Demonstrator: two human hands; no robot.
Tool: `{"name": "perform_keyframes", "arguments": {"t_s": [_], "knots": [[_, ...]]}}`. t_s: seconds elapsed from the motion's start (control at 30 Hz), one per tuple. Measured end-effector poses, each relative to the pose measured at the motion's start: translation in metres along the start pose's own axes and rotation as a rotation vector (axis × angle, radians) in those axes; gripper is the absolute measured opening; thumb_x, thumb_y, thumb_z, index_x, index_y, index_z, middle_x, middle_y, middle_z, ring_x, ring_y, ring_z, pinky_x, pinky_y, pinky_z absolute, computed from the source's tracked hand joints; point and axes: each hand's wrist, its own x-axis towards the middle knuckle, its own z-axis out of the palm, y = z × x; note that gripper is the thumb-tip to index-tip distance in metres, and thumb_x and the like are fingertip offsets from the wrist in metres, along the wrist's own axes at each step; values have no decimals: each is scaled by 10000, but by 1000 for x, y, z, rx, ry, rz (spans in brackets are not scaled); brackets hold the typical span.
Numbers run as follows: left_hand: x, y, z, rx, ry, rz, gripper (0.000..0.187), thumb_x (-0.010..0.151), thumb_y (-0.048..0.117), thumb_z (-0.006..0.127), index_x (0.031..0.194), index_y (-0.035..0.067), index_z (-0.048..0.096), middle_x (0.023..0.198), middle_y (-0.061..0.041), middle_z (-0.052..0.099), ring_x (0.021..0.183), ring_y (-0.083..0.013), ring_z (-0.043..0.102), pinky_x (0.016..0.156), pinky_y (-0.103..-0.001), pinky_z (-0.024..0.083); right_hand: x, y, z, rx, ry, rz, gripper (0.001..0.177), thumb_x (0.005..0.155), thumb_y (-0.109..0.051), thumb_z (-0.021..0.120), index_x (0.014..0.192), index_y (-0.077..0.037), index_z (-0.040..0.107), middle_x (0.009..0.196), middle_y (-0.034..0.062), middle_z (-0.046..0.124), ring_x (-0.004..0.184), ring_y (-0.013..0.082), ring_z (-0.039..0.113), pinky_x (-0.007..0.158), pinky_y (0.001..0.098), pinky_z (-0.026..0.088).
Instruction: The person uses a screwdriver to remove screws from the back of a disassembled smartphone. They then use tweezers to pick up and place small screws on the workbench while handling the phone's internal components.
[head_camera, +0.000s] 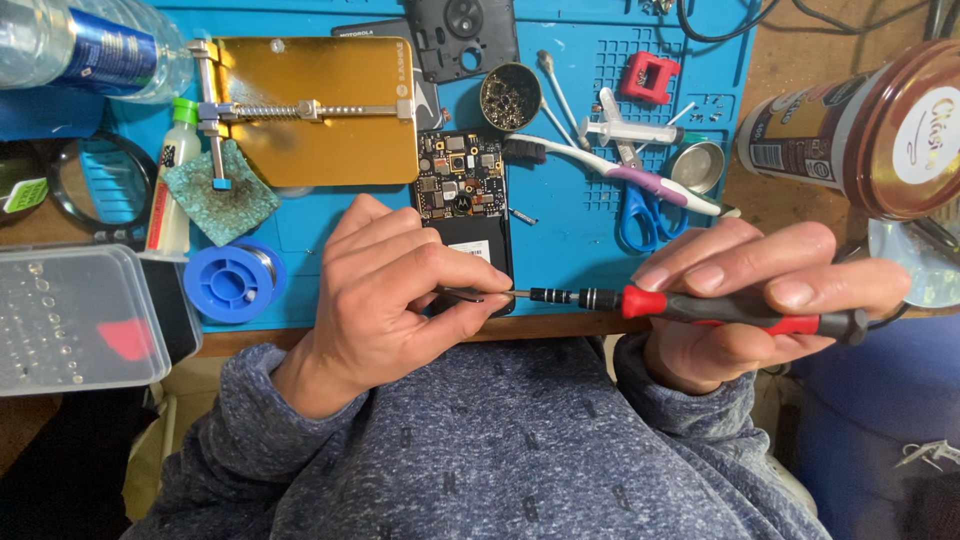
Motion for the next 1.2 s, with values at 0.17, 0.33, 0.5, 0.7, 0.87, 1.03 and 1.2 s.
{"name": "perform_keyframes", "arguments": {"t_s": [0.17, 0.33, 0.5, 0.7, 0.87, 1.03, 1.2], "knots": [[1, 0, 0, 11, 9, 4, 111, 1105, 294, 851, 1085, 185, 856, 690, 50, 488, 691, -198, 434, 778, -427, 290, 2, 0, 1, -25, 11, -48, 240, 1277, -383, 594, 1260, -186, 458, 1080, 74, 588, 616, 350, 634, 568, 400, 689], [2, 2, -1, 18, 8, 2, 98, 1107, 280, 849, 1076, 187, 852, 688, 51, 501, 684, -197, 434, 778, -425, 292, -3, 3, -9, 13, -36, -47, 199, 1288, -368, 563, 1318, -190, 479, 1160, 76, 600, 704, 363, 663, 645, 428, 733], [2, 1, -1, 20, 3, -5, 105, 1111, 290, 844, 1085, 189, 851, 701, 51, 531, 692, -196, 448, 783, -426, 296, 3, 1, -1, 14, -32, -60, 179, 1294, -325, 553, 1279, -173, 460, 1126, 95, 595, 677, 397, 661, 614, 444, 731], [3, 3, 2, 32, 9, 18, 80, 1085, 149, 826, 1042, 211, 852, 737, 97, 653, 675, -180, 464, 790, -426, 313, 8, 0, 6, -58, 20, -58, 255, 1286, -387, 574, 1226, -176, 446, 990, 58, 555, 555, 284, 589, 526, 374, 641], [-1, 1, 2, 34, 6, 9, 54, 1099, 217, 829, 1060, 219, 868, 754, 97, 675, 691, -180, 476, 792, -438, 310, 9, 1, 14, 7, 53, -63, 256, 1266, -362, 606, 1193, -172, 450, 944, 74, 542, 524, 263, 567, 478, 331, 615], [-1, 0, 2, 38, 12, 17, 54, 1092, 186, 839, 1053, 215, 862, 740, 99, 666, 683, -178, 477, 792, -436, 315, 3, -1, -8, 51, -42, 26, 261, 1276, -402, 603, 1258, -168, 488, 1072, 96, 606, 676, 358, 682, 569, 446, 744], [-1, 1, 2, 42, 7, 12, 51, 1089, 174, 851, 1060, 216, 854, 737, 96, 635, 689, -178, 473, 800, -436, 325, 0, 4, -7, 117, -93, 19, 295, 1193, -348, 701, 1322, -178, 498, 1181, 109, 594, 843, 347, 724, 673, 464, 810]]}}
